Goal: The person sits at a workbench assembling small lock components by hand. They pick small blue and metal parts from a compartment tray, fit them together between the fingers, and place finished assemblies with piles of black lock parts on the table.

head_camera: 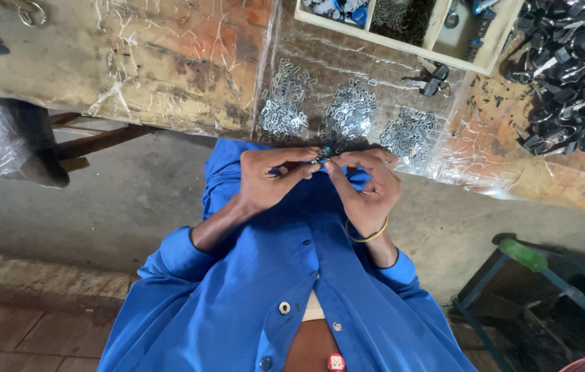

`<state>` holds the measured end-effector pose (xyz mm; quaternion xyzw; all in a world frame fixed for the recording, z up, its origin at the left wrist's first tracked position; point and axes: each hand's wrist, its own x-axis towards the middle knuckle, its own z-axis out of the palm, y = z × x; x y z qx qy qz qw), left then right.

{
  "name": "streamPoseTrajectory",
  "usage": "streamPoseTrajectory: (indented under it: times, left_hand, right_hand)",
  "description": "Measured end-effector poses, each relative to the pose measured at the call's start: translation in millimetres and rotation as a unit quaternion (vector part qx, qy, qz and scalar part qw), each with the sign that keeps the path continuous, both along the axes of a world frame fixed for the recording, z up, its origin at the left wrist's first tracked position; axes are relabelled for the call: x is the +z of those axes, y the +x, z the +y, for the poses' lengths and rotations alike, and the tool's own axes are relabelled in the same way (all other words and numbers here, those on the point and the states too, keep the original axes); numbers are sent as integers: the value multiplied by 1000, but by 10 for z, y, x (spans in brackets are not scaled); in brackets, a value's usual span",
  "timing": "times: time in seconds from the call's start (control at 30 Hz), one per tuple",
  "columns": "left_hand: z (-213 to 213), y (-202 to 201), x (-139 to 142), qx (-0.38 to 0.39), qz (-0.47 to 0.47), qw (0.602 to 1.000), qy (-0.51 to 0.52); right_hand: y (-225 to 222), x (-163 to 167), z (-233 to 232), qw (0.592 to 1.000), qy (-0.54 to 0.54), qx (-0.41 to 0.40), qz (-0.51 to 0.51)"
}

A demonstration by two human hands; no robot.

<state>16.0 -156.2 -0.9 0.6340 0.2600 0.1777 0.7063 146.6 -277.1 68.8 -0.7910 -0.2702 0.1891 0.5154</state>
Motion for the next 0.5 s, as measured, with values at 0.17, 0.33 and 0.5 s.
streamPoseTrajectory:
  times: [0.17,0.33,0.5]
  left_hand:
    - [2,-22,10,-11,-15,995,102]
    - [29,-90,-2,-2,-21,986,164]
    - [46,-183,-5,31,-2,999,42]
  right_hand:
    - [-10,-14,-33,987,-28,48,-148]
    - [110,-5,-100,963,-75,128,-223]
    - [117,-62,-95,918,-110,119,-361]
